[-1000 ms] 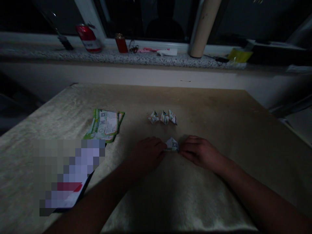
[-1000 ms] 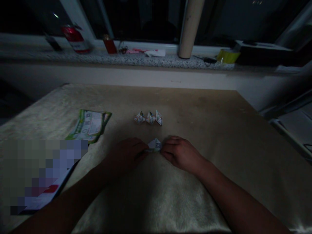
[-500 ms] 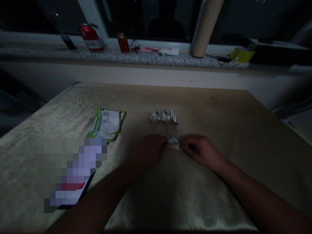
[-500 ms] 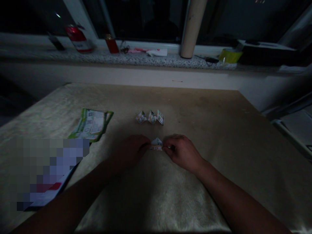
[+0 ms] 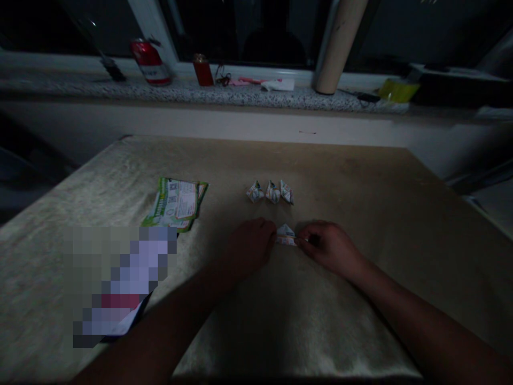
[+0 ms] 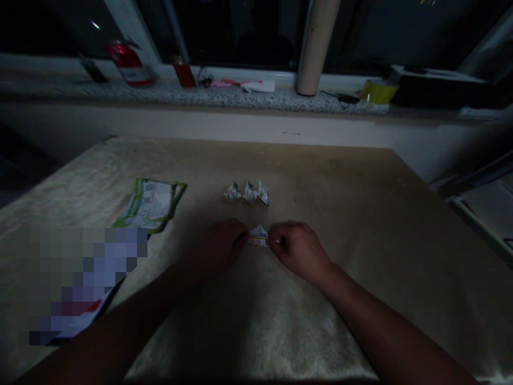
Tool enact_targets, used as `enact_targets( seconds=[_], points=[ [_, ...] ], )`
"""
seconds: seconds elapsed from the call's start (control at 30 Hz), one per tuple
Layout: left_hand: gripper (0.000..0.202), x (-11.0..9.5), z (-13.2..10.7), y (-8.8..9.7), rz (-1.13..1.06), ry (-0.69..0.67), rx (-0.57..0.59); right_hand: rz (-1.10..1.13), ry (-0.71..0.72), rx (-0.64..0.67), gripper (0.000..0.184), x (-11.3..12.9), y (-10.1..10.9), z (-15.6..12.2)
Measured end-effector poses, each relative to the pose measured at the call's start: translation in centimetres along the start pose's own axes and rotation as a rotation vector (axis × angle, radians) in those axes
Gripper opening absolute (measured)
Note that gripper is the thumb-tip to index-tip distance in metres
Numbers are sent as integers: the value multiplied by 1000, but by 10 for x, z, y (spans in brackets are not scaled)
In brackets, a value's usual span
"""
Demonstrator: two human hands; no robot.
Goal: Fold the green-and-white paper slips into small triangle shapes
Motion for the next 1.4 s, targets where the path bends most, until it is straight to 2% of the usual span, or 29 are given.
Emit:
enact_targets(
  seconds=[0.6, 0.83, 1.0, 1.13, 1.4],
  points=[
    [23, 2, 5, -7, 115, 0, 65, -111, -69, 27, 12, 1, 1, 0],
    [22, 2, 6, -9, 140, -4, 66, -143, -95, 9, 17, 4, 1, 2],
    [22, 2, 6, -8, 122, -4, 71, -212, -138, -10, 28, 8, 0, 6],
    [22, 2, 7, -8, 125, -5, 70, -242, -185, 13, 28, 6, -2, 7],
    [23, 1, 6, -7, 111, -4, 76, -281, -189, -7, 29, 5, -2, 8]
  ],
)
Point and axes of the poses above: each hand's wrist, its own z-axis towards the middle knuckle, its own y-axis out of the back of the hand, x = y × z, the point moved 8 cm from there along z, towards the middle knuckle, and after that the axes turned 15 degrees about -z, right-handed, at the moved point
